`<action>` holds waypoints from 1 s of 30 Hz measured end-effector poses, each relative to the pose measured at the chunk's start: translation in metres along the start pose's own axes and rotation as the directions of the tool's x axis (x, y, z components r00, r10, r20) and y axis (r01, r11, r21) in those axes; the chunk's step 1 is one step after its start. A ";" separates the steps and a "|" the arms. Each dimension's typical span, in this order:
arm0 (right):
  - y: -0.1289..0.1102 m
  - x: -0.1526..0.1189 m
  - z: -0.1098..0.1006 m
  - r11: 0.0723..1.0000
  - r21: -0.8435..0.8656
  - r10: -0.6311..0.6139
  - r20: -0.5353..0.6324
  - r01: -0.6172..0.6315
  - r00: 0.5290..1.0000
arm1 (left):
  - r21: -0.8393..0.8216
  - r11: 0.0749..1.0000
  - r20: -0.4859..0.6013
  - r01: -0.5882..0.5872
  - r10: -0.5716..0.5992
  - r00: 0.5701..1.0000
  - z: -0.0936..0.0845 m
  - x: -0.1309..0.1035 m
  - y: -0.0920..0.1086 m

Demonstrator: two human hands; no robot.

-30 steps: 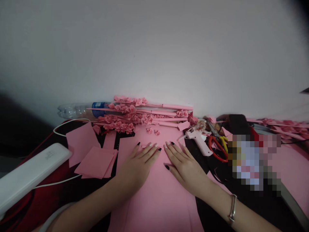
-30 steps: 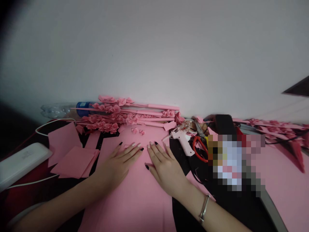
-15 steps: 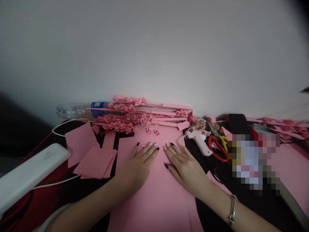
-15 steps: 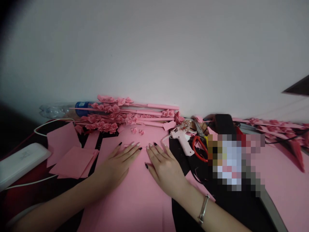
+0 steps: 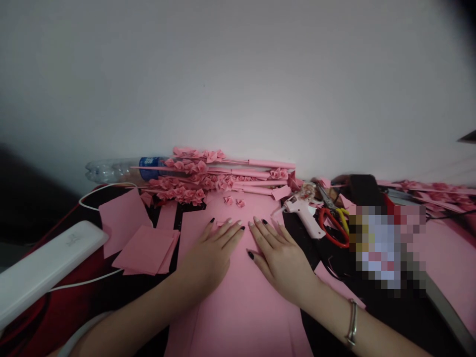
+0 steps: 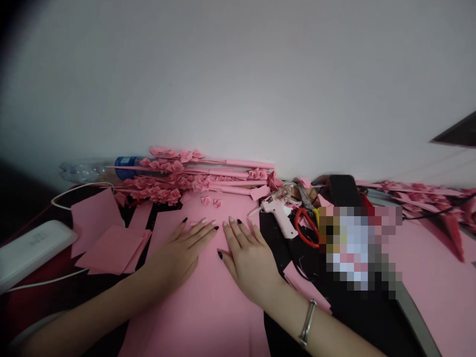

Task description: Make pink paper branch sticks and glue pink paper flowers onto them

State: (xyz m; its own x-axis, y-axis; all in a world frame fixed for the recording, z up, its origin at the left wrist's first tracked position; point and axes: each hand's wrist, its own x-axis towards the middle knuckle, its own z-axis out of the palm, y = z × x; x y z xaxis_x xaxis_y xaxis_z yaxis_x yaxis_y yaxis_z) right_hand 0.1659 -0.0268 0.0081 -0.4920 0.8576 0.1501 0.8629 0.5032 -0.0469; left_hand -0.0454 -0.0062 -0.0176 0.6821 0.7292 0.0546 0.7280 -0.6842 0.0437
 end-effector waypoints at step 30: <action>0.033 -0.006 -0.002 0.986 0.146 0.117 -0.291 -0.077 0.950 | -0.169 0.961 -0.210 0.221 -0.254 0.944 -0.033 0.001 -0.008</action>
State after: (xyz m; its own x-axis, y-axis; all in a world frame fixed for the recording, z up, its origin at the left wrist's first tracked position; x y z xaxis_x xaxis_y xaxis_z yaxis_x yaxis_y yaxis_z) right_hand 0.1973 -0.0153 0.0080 -0.3324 0.8422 0.4244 0.8719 0.4460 -0.2023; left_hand -0.0529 -0.0007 0.0145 0.4447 0.8601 0.2501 0.8381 -0.4980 0.2226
